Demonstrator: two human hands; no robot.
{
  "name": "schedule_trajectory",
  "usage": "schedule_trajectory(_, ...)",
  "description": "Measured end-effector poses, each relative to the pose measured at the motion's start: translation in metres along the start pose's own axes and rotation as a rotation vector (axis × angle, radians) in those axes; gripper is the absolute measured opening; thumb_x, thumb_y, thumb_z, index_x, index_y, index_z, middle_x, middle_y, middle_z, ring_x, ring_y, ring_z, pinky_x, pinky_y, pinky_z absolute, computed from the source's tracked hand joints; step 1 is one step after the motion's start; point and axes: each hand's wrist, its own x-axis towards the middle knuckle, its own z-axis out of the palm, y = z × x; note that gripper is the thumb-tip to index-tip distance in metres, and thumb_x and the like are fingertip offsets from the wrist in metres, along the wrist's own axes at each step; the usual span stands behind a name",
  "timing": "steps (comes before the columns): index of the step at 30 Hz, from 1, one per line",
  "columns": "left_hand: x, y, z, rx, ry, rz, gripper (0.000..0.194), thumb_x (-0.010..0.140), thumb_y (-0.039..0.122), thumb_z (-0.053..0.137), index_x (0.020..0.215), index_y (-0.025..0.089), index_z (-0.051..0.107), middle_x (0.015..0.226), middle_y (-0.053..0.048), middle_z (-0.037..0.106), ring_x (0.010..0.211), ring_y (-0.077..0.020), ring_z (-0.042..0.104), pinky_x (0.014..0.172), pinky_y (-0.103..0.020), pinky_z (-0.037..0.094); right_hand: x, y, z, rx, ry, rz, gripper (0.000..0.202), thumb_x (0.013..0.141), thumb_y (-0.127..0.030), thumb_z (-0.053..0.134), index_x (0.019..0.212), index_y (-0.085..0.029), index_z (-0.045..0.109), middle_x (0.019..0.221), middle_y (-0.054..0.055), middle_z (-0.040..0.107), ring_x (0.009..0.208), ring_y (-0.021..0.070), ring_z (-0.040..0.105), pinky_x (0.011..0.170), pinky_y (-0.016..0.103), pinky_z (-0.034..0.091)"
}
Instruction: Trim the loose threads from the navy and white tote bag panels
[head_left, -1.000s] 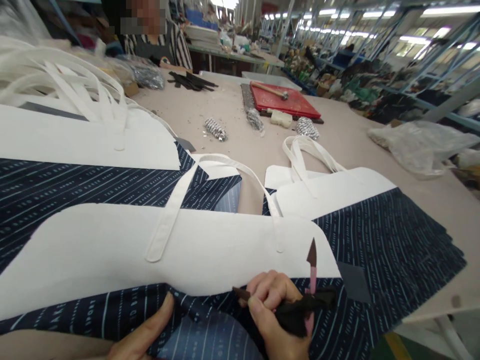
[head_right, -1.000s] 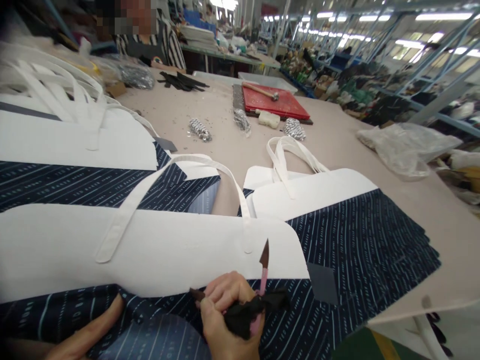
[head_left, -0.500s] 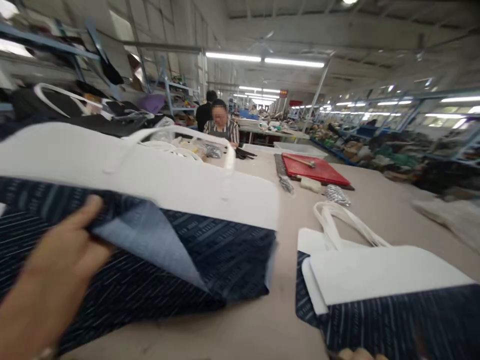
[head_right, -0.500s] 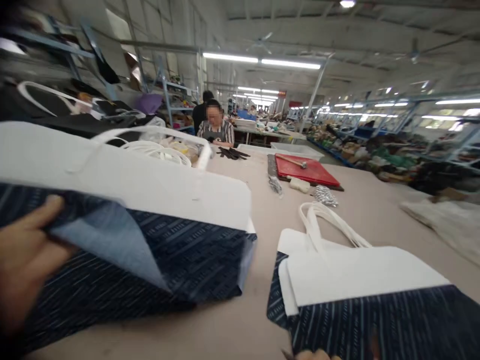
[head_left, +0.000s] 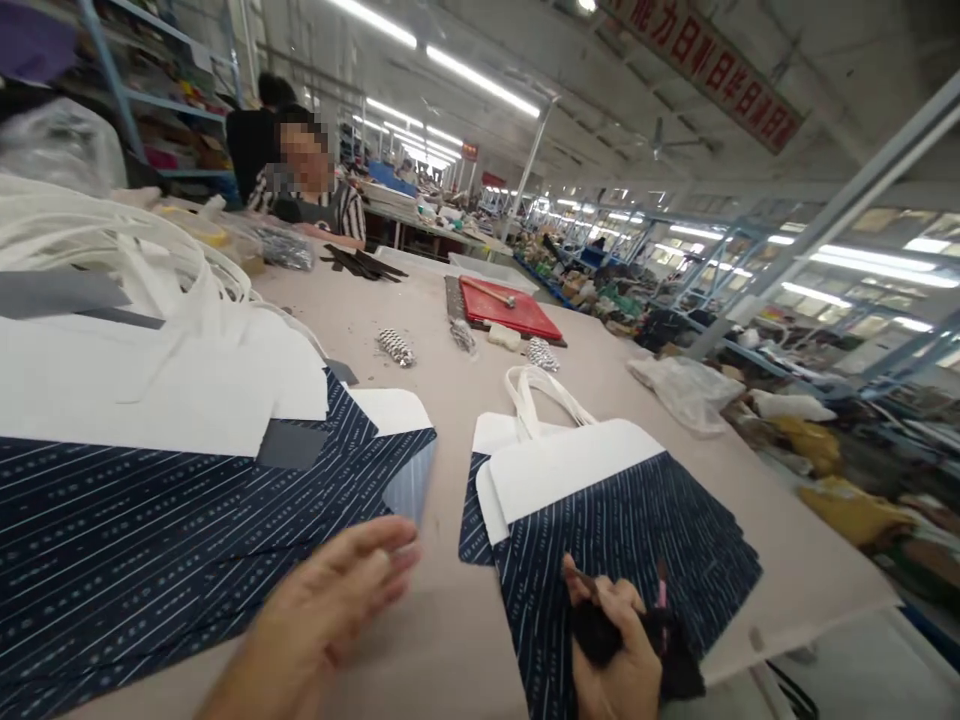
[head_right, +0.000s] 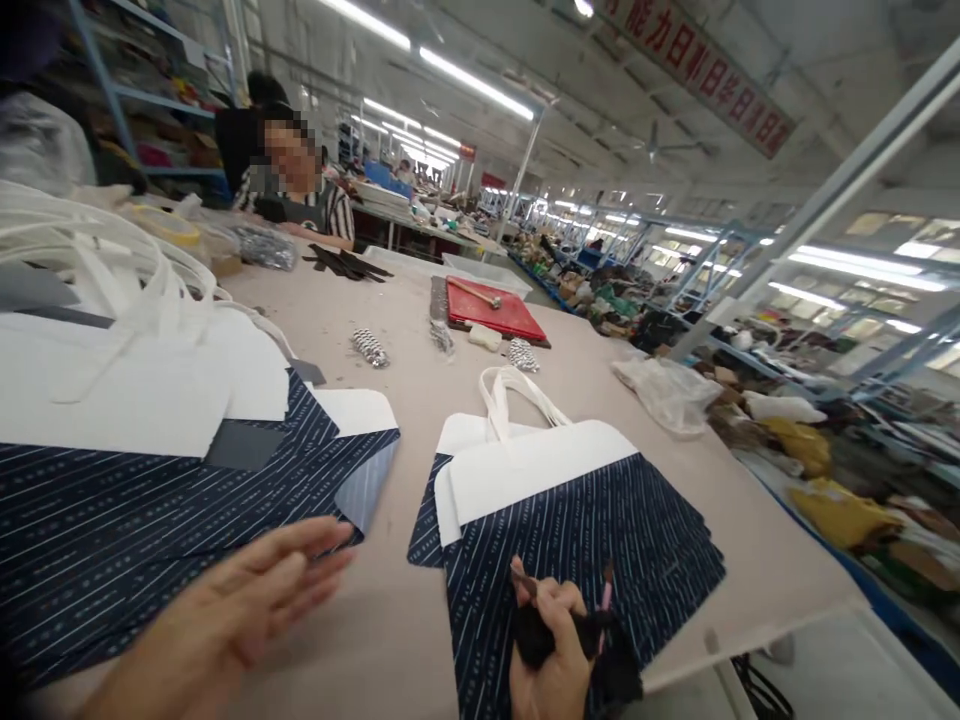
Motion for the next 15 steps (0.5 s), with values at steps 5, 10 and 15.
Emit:
schedule_trajectory(5, 0.025, -0.05, 0.089, 0.046, -0.065, -0.16, 0.053, 0.083, 0.029, 0.068, 0.129, 0.011, 0.05, 0.136, -0.017, 0.058, 0.109, -0.0233, 0.065, 0.093, -0.034, 0.055, 0.007, 0.008, -0.018, 0.053, -0.063, 0.001, 0.028, 0.075, -0.024, 0.075, 0.059, -0.021, 0.053, 0.06, -0.008, 0.052, 0.059, 0.0093, 0.06, 0.094, 0.039, 0.059)
schedule_trajectory(10, 0.064, -0.063, 0.123, 0.311, -0.085, -0.169, 0.03, 0.09, 0.033, 0.06, 0.114, 0.014, 0.058, 0.105, -0.007, 0.067, 0.078, -0.0149, 0.065, 0.068, -0.032, 0.057, 0.014, 0.017, -0.032, 0.09, -0.165, -0.013, 0.026, 0.075, -0.031, 0.074, 0.06, -0.023, 0.054, 0.059, -0.007, 0.051, 0.06, 0.0106, 0.059, 0.095, 0.044, 0.057)
schedule_trajectory(15, 0.086, -0.075, 0.147, 0.611, -0.132, -0.025, 0.031, 0.091, 0.045, 0.056, 0.101, 0.015, 0.062, 0.078, 0.0, 0.063, 0.057, -0.0109, 0.056, 0.054, -0.028, 0.05, 0.016, 0.009, -0.03, -0.037, -0.227, -0.022, 0.042, 0.08, -0.05, 0.067, 0.054, -0.023, 0.047, 0.053, -0.006, 0.048, 0.054, 0.0137, 0.057, 0.076, 0.043, 0.059)
